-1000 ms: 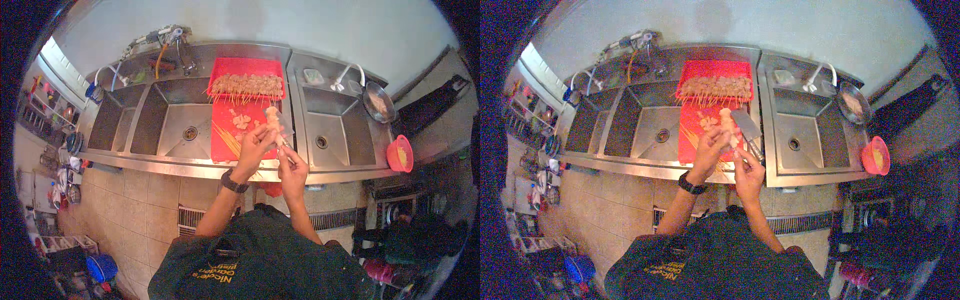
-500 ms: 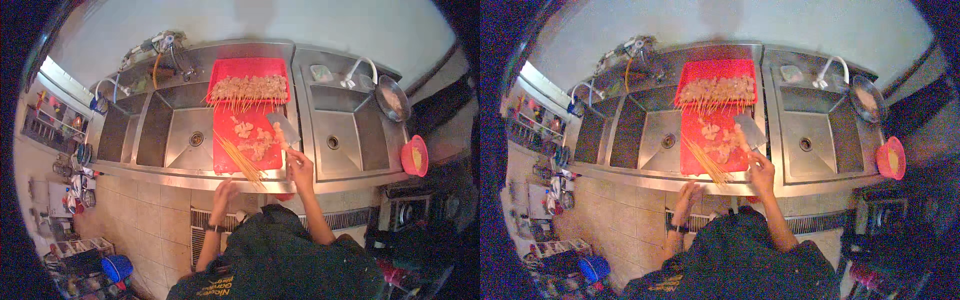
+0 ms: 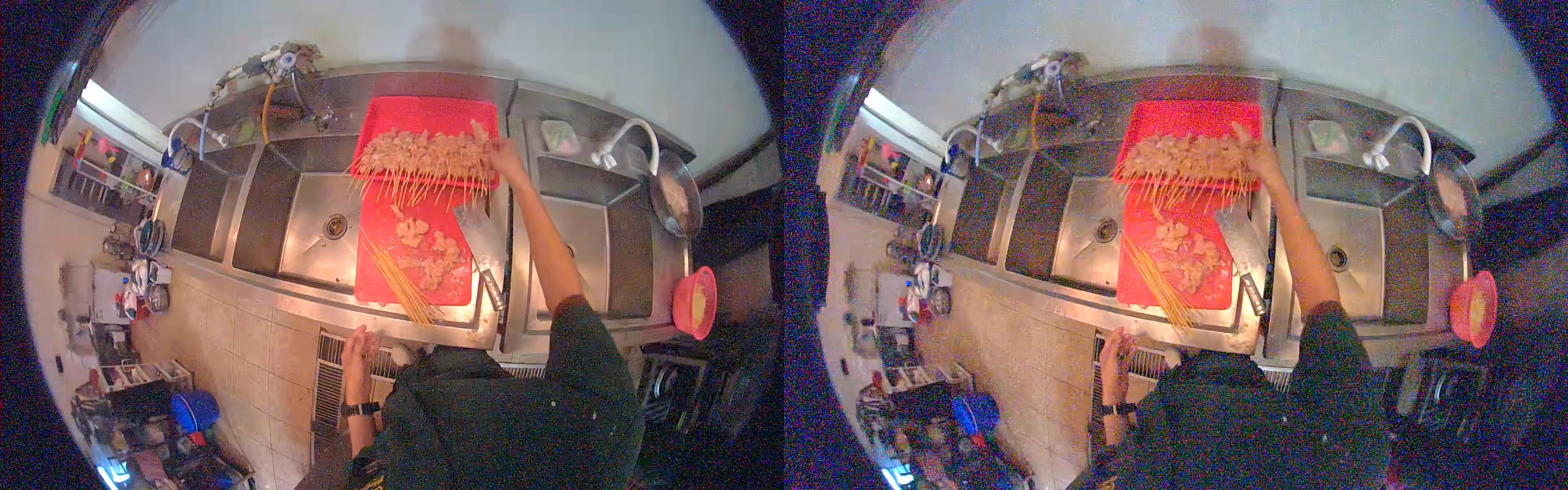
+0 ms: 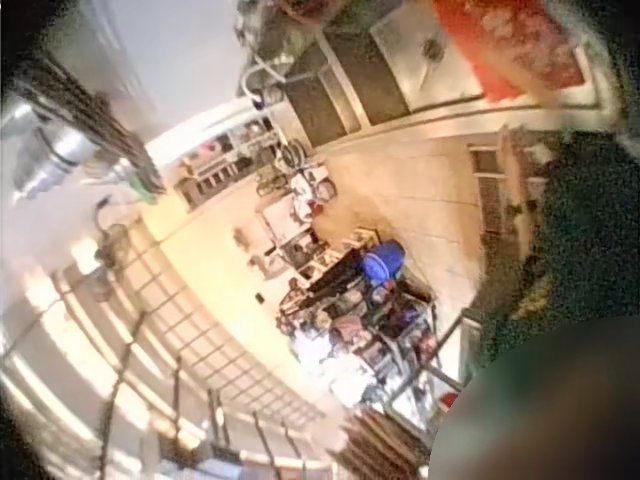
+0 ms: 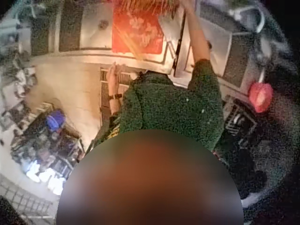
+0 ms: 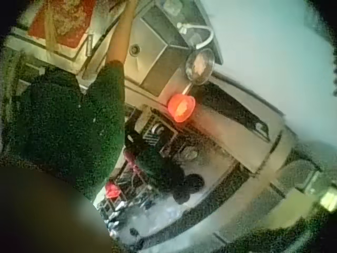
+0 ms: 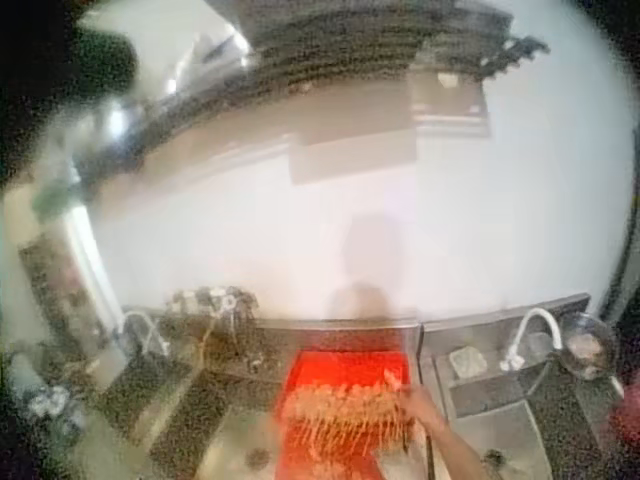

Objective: Skewering small pieces of raw meat onto wooden sticks for cooking.

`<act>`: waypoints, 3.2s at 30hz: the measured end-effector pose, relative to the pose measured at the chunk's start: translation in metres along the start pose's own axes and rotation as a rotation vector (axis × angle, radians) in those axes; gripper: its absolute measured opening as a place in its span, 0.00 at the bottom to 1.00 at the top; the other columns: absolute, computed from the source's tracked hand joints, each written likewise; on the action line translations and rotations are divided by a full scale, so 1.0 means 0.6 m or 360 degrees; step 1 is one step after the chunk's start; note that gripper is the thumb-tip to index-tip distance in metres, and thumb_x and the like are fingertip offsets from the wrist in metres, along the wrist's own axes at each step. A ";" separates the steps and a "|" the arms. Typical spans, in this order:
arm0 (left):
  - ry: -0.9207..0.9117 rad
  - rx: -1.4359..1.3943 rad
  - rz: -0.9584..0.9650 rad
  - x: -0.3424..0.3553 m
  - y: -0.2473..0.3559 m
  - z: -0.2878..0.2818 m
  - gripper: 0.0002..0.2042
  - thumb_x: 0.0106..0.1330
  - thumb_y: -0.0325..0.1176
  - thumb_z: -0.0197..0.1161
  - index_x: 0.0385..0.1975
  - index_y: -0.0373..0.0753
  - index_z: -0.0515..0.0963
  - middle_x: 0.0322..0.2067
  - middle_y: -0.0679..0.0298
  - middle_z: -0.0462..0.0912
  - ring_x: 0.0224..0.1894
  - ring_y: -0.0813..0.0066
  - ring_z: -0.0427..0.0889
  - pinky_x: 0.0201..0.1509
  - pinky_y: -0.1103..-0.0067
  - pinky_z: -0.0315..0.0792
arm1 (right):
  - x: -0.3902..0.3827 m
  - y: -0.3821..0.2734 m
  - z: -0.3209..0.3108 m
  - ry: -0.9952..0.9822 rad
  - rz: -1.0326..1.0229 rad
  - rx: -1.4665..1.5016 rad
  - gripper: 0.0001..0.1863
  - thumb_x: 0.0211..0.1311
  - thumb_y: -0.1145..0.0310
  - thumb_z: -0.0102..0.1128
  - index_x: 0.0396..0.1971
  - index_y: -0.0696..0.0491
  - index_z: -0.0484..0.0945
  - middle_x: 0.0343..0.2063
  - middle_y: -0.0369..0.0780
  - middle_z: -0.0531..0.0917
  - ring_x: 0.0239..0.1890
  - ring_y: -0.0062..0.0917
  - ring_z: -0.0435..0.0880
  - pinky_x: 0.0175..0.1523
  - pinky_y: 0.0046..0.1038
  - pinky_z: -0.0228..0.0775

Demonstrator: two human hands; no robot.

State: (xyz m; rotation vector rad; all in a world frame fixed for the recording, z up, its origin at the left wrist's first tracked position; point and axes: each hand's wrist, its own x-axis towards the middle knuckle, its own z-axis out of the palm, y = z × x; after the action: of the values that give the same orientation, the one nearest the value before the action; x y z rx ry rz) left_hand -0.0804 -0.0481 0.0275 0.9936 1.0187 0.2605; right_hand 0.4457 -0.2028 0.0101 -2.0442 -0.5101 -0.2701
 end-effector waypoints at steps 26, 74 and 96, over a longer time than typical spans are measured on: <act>-0.0353 0.0835 0.0159 0.156 -0.087 0.057 0.18 0.63 0.34 0.64 0.52 0.36 0.75 0.38 0.63 0.83 0.37 0.78 0.81 0.40 0.81 0.76 | -0.544 -0.196 0.018 -0.1323 0.0008 -0.0283 0.15 0.52 0.59 0.69 0.35 0.53 0.84 0.28 0.43 0.85 0.32 0.36 0.85 0.39 0.34 0.77; -0.1336 0.1673 0.1508 0.002 0.065 0.303 0.14 0.58 0.34 0.65 0.45 0.47 0.82 0.42 0.59 0.80 0.43 0.59 0.81 0.47 0.67 0.75 | -0.458 -0.115 -0.086 -0.0927 0.1427 0.1426 0.13 0.62 0.71 0.59 0.45 0.57 0.82 0.35 0.39 0.86 0.37 0.20 0.84 0.44 0.22 0.76; -0.0614 0.1900 0.1541 0.229 -0.017 0.318 0.12 0.63 0.37 0.63 0.37 0.35 0.83 0.35 0.50 0.85 0.35 0.53 0.84 0.43 0.66 0.77 | -0.402 -0.087 -0.068 -0.0950 0.0187 -0.0228 0.09 0.56 0.68 0.61 0.34 0.54 0.84 0.31 0.50 0.81 0.38 0.46 0.82 0.45 0.45 0.75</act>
State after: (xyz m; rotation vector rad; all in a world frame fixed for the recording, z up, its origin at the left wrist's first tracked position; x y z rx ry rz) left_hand 0.1451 -0.0801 -0.0328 2.4935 0.1678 0.2139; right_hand 0.2085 -0.2743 -0.0234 -2.2772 -0.7418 0.3999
